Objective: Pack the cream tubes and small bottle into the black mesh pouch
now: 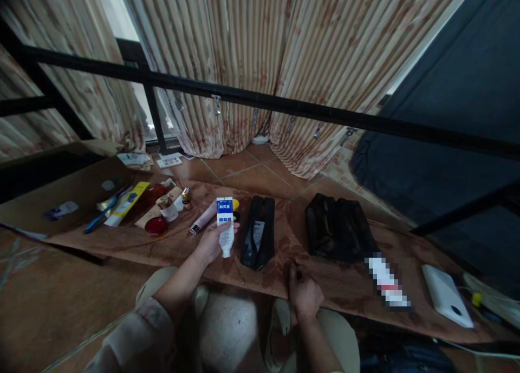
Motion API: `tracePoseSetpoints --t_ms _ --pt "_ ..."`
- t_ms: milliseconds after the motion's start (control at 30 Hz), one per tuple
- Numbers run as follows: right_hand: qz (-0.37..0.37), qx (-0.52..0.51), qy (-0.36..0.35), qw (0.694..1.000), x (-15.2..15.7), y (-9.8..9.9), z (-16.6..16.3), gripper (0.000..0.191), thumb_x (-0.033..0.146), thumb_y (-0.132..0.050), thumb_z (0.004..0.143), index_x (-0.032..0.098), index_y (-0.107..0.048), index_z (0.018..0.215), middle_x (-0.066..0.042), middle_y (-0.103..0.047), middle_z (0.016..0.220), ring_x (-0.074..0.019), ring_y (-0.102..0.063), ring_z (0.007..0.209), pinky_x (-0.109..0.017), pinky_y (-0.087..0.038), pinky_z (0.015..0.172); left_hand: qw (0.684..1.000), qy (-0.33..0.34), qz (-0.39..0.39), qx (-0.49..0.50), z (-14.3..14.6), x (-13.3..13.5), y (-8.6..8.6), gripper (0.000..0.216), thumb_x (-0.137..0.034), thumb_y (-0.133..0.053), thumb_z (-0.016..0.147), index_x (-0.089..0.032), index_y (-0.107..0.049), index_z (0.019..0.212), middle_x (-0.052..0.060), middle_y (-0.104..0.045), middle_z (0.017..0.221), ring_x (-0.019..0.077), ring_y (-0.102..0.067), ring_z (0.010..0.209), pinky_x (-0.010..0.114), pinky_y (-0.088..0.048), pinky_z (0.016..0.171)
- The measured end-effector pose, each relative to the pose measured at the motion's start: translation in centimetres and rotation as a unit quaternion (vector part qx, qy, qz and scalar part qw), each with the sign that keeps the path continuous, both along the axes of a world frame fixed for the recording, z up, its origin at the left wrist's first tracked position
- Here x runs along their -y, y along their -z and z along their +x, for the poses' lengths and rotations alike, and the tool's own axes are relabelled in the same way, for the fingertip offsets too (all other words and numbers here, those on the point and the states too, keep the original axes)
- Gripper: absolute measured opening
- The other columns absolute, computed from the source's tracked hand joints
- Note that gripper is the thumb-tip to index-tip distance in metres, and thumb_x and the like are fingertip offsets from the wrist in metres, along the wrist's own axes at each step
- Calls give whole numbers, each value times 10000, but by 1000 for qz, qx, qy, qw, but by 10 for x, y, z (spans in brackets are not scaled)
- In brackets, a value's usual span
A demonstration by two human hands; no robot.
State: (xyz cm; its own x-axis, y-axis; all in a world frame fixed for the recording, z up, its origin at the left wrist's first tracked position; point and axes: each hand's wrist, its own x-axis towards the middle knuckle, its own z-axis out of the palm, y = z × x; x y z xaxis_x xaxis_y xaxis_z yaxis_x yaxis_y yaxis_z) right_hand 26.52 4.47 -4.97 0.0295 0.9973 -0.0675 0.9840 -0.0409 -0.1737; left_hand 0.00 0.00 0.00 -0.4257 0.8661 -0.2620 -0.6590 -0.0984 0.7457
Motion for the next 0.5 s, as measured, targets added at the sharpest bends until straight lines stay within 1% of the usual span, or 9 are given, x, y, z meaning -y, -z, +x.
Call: tracePoseSetpoints --t_ms 167,333,433,500 --pt "5 5 1 1000 0 0 0 498 573 -312 883 254 -691 929 -103 -701 804 -257 -650 772 -289 -385 605 1000 8 -9 12 -1 0 1 335 -292 -718 663 -99 -669 932 98 -708 770 148 -624 627 242 -438 605" --pt "-10 13 7 1000 0 -2 -2 531 579 -302 883 232 -702 920 -117 -700 808 -252 -647 775 -284 -383 609 999 10 -23 20 -2 -1 3 306 -294 -679 693 -88 -670 918 105 -703 756 154 -624 629 240 -438 597" --pt "-14 12 11 1000 0 -3 -2 531 581 -294 884 244 -702 930 -112 -700 809 -251 -645 772 -287 -381 608 1000 -1 -25 17 -3 -1 4 309 -297 -676 686 -89 -673 915 109 -704 768 161 -621 632 252 -441 607" --pt "-9 10 9 1000 1 -3 -2 520 580 -296 883 257 -700 942 -108 -700 818 -253 -644 775 -290 -380 608 1000 -19 -19 -8 -3 -2 5 309 -300 -690 672 -102 -678 909 106 -706 785 162 -617 647 257 -440 624"
